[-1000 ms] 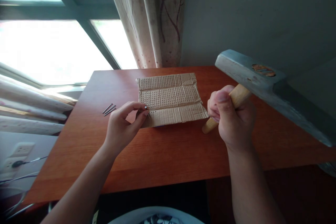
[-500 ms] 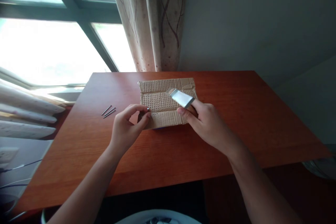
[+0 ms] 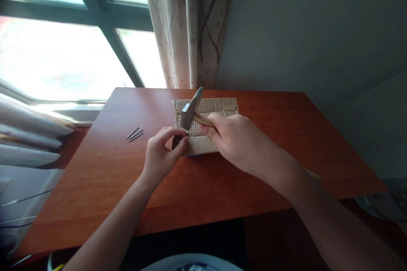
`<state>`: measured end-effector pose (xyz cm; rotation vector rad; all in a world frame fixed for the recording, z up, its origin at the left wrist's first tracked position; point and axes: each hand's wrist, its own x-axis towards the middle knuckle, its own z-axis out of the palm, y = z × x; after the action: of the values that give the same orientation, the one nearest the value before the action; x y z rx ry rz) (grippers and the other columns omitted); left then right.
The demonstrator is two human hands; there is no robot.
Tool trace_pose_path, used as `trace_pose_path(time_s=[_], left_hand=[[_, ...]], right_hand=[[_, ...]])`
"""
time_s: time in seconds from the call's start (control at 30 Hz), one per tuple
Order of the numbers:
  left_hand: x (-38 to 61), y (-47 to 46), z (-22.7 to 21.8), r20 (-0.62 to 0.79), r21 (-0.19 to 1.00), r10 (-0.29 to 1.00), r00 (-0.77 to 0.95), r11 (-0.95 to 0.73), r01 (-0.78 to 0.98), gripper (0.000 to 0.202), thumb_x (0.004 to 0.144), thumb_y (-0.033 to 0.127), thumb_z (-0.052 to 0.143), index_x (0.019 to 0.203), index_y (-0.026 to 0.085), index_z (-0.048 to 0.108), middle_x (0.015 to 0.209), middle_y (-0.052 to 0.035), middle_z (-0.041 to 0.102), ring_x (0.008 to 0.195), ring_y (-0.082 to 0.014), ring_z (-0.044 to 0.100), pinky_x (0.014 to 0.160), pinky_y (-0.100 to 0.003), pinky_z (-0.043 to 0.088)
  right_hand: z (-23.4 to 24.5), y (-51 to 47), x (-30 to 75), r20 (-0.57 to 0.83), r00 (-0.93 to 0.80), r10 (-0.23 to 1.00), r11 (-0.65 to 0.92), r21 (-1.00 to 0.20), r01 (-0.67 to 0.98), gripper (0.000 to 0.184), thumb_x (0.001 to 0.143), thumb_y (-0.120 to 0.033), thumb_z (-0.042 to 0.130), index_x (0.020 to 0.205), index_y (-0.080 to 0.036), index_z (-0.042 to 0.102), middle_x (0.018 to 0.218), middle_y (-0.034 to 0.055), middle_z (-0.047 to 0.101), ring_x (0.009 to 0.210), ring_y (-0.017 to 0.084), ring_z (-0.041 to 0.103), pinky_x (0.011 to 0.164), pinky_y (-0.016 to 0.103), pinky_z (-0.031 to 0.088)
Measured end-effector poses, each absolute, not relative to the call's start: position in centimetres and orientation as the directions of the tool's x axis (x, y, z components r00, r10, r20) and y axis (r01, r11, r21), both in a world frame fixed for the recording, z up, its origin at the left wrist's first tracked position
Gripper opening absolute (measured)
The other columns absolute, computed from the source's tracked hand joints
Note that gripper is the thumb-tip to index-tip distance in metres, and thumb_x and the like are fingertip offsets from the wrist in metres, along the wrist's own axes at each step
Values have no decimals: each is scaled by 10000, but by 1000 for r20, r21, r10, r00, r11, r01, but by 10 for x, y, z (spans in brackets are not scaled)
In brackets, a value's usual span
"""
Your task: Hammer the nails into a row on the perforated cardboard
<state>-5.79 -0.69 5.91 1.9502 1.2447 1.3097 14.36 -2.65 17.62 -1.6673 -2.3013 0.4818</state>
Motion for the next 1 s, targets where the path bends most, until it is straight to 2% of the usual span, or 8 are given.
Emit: trace_pose_path(time_s=[0.13,0.23,0.6,0.7,0.87,1.0], left_hand=[[-58,-7,57,462,776,879,120,-466,425,31,849,197,653,835,209,678,816,-23,727,794,-186,653,740,-317,503],[-58,-8,57,460,777,879,127,-468,422,35,856,208,650,831,205,675,824,-28,725,807,-187,653,752,-320,504],[-58,-8,63,447,766,882,152,-465,444,25,848,204,632,834,207,653,803,-19,703,779,-179,634,744,-315,492],[-60,-6,69,437,741,880,187,-470,480,29,829,181,639,823,208,649,789,-11,696,771,-180,629,756,-320,488],[-62,-1,77,423,653,866,267,-495,573,71,831,200,663,767,218,636,753,7,701,776,-191,647,856,-362,478],[-63,1,74,460,635,841,287,-537,555,86,852,218,669,769,216,645,759,2,714,778,-189,649,871,-366,478]], right_hand=[[172,-26,143,-43,-310,950,270,-388,881,339,1025,-447,448,770,-224,458,613,-29,536,532,120,470,537,278,274],[170,-28,143,-69,-294,953,244,-399,884,341,1030,-461,434,787,-224,480,625,-25,542,549,125,487,545,277,284],[172,-29,144,-66,-305,950,250,-423,871,337,1022,-436,454,761,-223,452,616,-24,550,538,122,486,539,268,279],[171,-29,144,-77,-308,948,245,-439,864,328,1024,-433,452,773,-223,474,632,-20,569,555,126,506,548,268,288],[169,-29,146,-59,-314,948,257,-446,857,327,1025,-436,454,780,-221,475,639,-23,571,559,124,506,555,268,283],[169,-29,147,-63,-301,952,244,-442,863,333,1024,-438,455,773,-219,474,641,-21,576,553,122,503,550,266,287]])
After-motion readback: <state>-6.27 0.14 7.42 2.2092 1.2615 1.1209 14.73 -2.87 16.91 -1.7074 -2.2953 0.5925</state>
